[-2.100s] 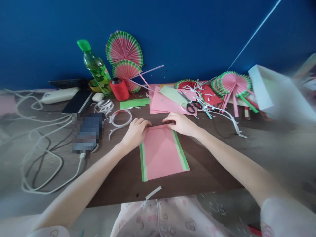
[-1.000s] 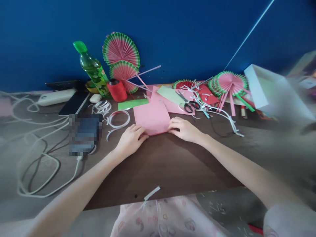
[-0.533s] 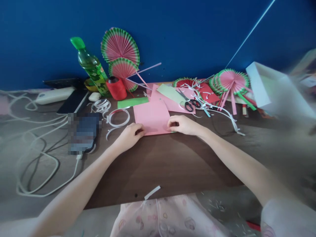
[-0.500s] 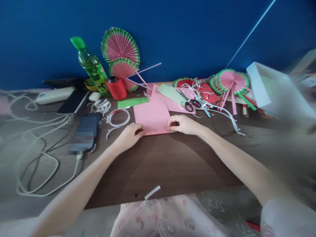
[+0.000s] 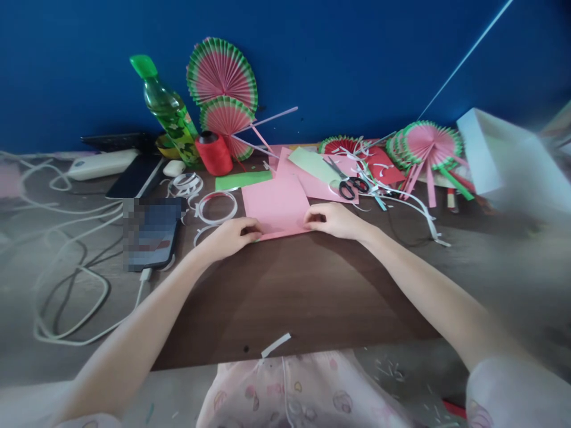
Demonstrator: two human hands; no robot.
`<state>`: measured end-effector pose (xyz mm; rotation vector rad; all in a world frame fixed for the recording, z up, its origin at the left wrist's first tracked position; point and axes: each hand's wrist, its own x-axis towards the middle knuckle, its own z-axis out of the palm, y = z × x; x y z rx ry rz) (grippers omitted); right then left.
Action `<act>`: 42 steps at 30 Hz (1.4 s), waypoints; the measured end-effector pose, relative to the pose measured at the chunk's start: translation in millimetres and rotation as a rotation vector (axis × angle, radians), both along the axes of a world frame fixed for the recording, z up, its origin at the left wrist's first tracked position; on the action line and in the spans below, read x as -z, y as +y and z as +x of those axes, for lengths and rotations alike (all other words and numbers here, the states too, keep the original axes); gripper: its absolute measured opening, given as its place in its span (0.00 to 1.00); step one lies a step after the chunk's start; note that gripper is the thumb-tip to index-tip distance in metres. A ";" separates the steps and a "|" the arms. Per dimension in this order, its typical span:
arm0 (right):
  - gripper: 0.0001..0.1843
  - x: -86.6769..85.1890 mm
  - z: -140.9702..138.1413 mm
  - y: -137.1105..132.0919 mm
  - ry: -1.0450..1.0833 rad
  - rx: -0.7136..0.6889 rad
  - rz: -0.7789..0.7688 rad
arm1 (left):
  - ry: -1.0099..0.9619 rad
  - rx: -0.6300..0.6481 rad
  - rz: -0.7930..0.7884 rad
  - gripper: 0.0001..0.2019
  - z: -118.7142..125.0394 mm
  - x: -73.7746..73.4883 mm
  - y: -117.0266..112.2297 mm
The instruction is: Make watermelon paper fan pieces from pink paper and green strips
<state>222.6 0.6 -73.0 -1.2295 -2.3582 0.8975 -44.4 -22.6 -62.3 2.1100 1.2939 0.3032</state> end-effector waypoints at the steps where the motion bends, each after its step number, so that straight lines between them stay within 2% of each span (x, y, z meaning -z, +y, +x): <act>1: 0.06 1.1 -0.1 0.6 0.009 0.004 0.000 | 0.000 0.001 0.001 0.09 0.1 0.0 0.3; 5: 0.05 3.5 -0.6 1.6 0.039 -0.049 0.006 | -0.005 0.004 0.025 0.10 0.0 2.2 0.5; 12: 0.05 1.7 -0.5 -3.7 0.012 -0.186 0.195 | -0.034 0.018 0.060 0.11 -3.1 6.5 -0.1; 18: 0.04 7.0 -0.1 -0.1 0.074 -0.179 0.120 | -0.016 0.031 0.053 0.10 -2.1 5.9 0.7; 28: 0.02 10.1 -1.3 3.8 0.127 -0.164 0.068 | -0.058 0.034 -0.048 0.08 -1.2 3.5 4.4; 37: 0.02 10.4 -1.3 3.9 0.128 -0.154 0.066 | -0.067 0.041 0.015 0.07 -2.6 5.3 5.6; 42: 0.02 9.4 -1.3 3.8 0.138 -0.151 0.061 | -0.053 0.037 -0.004 0.06 -1.1 3.9 4.5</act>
